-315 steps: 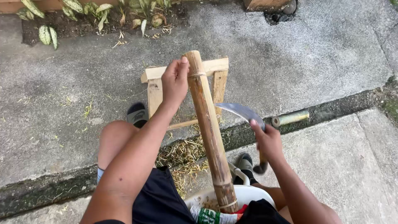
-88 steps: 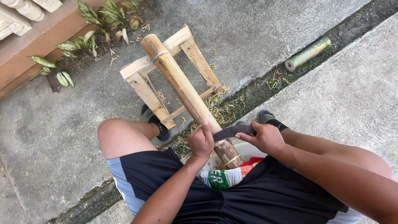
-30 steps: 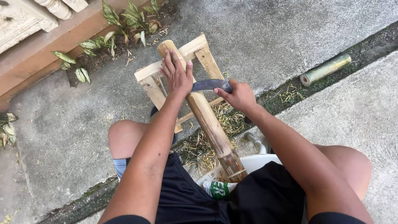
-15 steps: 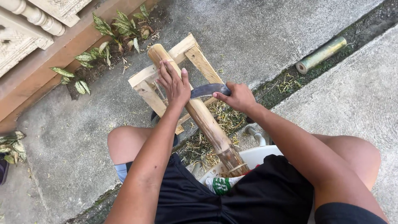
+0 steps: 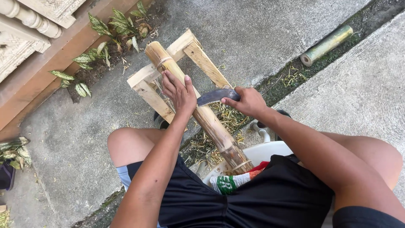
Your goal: Shave or carve the surface of a bamboo pole using a curved blade.
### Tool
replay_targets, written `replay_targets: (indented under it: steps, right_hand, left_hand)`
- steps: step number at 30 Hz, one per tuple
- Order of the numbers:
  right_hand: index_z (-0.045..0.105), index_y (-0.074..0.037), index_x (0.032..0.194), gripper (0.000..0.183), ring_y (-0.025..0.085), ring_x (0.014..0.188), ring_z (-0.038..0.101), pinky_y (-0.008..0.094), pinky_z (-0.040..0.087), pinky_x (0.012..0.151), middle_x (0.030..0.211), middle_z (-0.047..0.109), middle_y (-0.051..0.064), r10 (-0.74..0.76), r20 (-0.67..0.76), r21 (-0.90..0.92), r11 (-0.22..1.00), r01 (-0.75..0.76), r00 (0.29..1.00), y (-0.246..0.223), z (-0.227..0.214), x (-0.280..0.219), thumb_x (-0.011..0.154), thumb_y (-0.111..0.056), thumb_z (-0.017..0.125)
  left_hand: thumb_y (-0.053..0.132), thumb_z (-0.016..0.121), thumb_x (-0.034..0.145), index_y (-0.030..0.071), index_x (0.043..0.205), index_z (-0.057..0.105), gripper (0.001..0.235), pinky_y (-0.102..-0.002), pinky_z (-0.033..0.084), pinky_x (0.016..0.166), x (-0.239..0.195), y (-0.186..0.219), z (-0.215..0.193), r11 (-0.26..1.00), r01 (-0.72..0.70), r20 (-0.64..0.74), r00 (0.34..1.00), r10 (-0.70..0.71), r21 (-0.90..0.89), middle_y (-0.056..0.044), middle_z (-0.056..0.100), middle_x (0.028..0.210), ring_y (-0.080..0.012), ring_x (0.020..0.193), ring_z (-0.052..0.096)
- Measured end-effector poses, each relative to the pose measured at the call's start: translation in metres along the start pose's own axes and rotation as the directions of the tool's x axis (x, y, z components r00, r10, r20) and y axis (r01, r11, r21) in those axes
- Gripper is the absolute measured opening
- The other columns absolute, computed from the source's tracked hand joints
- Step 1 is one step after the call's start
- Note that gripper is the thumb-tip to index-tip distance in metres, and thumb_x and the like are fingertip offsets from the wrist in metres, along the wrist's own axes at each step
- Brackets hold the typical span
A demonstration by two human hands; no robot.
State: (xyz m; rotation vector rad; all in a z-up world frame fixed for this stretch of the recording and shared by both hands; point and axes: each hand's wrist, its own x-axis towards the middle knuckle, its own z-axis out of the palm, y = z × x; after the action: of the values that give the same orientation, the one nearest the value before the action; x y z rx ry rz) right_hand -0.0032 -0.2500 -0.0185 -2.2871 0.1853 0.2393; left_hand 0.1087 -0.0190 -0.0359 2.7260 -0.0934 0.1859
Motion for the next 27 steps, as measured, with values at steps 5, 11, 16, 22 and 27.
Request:
replay_targets:
  steps: [5, 11, 16, 22, 27]
  right_hand:
    - [0.067, -0.005, 0.078, 0.069, 0.028, 0.052, 0.066, 0.047, 0.051, 0.055, 0.053, 0.061, 0.011, -0.021, 0.018, -0.024, 0.999, 0.022, 1.0, 0.013, -0.003, -0.019, 0.08, -0.074, 0.068]
    - [0.064, -0.004, 0.075, 0.07, 0.03, 0.05, 0.065, 0.048, 0.05, 0.054, 0.05, 0.058, 0.011, -0.033, -0.009, -0.031, 0.999, 0.032, 0.999, 0.019, -0.001, -0.034, 0.081, -0.074, 0.068]
    - [0.063, -0.004, 0.074, 0.07, 0.03, 0.049, 0.065, 0.048, 0.05, 0.054, 0.049, 0.057, 0.011, -0.029, 0.0, -0.039, 0.999, 0.029, 1.0, 0.019, -0.005, -0.035, 0.082, -0.073, 0.067]
    - [0.064, -0.008, 0.076, 0.065, 0.03, 0.049, 0.065, 0.048, 0.051, 0.055, 0.048, 0.059, 0.011, -0.06, 0.024, -0.017, 0.998, 0.06, 0.998, 0.02, -0.012, -0.047, 0.082, -0.073, 0.065]
    - [0.064, -0.008, 0.074, 0.065, 0.032, 0.05, 0.065, 0.049, 0.051, 0.056, 0.049, 0.059, 0.011, -0.064, 0.08, -0.117, 0.99, 0.073, 0.995, 0.034, -0.017, -0.07, 0.084, -0.073, 0.063]
  left_hand:
    - [0.058, 0.021, 0.109, -0.005, 0.161, -0.006, 0.086, -0.068, 0.003, 0.122, -0.029, 0.001, 0.007, 0.997, 0.023, -0.036, 0.999, -0.026, -0.076, -0.029, -0.004, 0.168, -0.0487, 0.156, 0.0]
    - [0.056, 0.019, 0.11, -0.006, 0.161, -0.007, 0.084, -0.07, 0.002, 0.122, -0.04, 0.005, 0.005, 0.993, -0.015, -0.048, 0.999, 0.009, -0.114, -0.032, -0.003, 0.167, -0.0503, 0.156, 0.001]
    - [0.055, 0.021, 0.109, -0.007, 0.16, -0.006, 0.084, -0.069, 0.002, 0.121, -0.048, 0.009, 0.002, 0.993, 0.005, -0.024, 1.0, -0.008, -0.115, -0.032, -0.001, 0.167, -0.0516, 0.154, 0.003]
    - [0.055, 0.022, 0.11, -0.009, 0.16, -0.005, 0.085, -0.067, 0.004, 0.123, -0.069, 0.013, -0.001, 0.986, -0.023, -0.034, 0.999, 0.017, -0.168, -0.035, 0.0, 0.166, -0.0501, 0.155, 0.003]
    - [0.053, 0.023, 0.108, -0.01, 0.16, -0.003, 0.085, -0.063, 0.009, 0.121, -0.108, 0.029, -0.005, 0.961, 0.087, 0.03, 0.996, -0.082, -0.262, -0.035, -0.002, 0.166, -0.0496, 0.149, 0.009]
